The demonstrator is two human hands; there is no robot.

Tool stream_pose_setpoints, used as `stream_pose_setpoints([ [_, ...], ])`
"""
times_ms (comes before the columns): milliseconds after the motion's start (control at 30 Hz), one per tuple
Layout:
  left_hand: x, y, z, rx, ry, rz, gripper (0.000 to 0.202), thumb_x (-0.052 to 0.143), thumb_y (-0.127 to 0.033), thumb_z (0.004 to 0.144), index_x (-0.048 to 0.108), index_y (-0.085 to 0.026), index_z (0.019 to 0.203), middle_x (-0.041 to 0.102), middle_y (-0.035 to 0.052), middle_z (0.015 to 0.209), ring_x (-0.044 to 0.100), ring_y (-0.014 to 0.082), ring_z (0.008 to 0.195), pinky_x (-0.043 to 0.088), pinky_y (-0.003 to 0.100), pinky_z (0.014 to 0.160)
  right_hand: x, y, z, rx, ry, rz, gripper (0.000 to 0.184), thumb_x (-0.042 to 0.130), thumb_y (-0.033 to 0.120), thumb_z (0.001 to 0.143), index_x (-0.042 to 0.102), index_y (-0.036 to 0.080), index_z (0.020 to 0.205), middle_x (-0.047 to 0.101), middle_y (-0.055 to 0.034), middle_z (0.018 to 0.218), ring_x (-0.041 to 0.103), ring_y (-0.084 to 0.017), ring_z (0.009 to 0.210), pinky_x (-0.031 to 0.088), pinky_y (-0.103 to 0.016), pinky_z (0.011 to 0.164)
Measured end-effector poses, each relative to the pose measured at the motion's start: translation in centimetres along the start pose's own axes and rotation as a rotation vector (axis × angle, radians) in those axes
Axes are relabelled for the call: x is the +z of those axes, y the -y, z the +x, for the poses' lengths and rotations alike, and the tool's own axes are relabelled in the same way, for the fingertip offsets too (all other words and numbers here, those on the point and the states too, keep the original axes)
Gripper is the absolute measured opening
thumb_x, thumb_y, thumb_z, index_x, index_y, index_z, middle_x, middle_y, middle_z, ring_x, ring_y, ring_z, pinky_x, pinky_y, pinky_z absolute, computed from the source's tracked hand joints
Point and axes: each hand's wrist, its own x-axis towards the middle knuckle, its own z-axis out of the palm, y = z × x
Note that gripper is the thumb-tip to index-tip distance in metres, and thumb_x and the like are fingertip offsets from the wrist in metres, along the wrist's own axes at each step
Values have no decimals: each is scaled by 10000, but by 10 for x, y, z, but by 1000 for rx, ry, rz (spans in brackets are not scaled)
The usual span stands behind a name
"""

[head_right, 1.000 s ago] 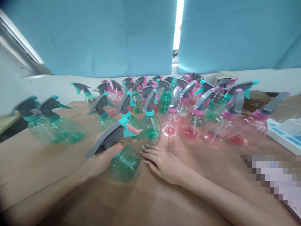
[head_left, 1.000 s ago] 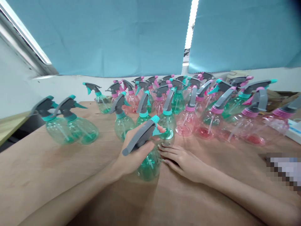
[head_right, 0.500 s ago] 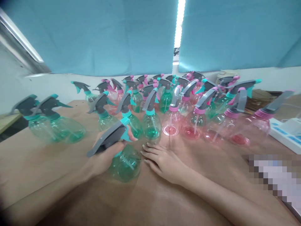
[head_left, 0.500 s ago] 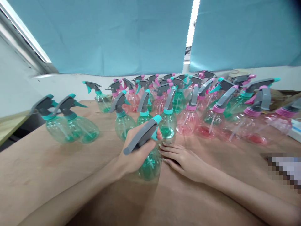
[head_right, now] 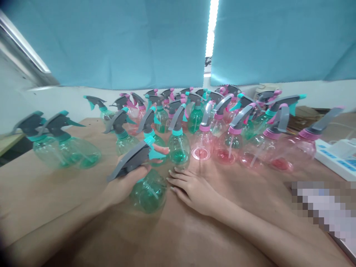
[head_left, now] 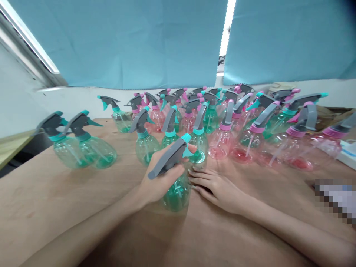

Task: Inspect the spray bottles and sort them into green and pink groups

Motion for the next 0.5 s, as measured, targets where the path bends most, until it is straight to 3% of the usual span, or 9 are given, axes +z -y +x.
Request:
stream_pose_setpoints([
  [100,0,3,-1,-45,-1,-45,372,509,-186,786,646,-232,1128,703,13,886,631,165,701,532,293,682,0,-1,0,-3,-3,7,333,445,274,988,613,232,1272,616,-41,1324,498,-231,1293,417,-459,1086],
  [267,0,4,-1,-66,13,-48,373,520,-221,798,646,-238,1149,545,-55,568,527,139,509,488,277,579,1,-1,0,-9,-24,29,329,460,267,981,616,250,1269,621,-50,1316,501,-242,1290,422,-477,1078],
  [500,-1,0,-1,-74,21,-89,378,532,-239,783,642,-235,1145,458,-68,531,481,136,486,442,255,526,0,1,0,5,5,5,331,440,279,992,622,215,1261,605,-43,1339,474,-227,1315,402,-446,1103],
])
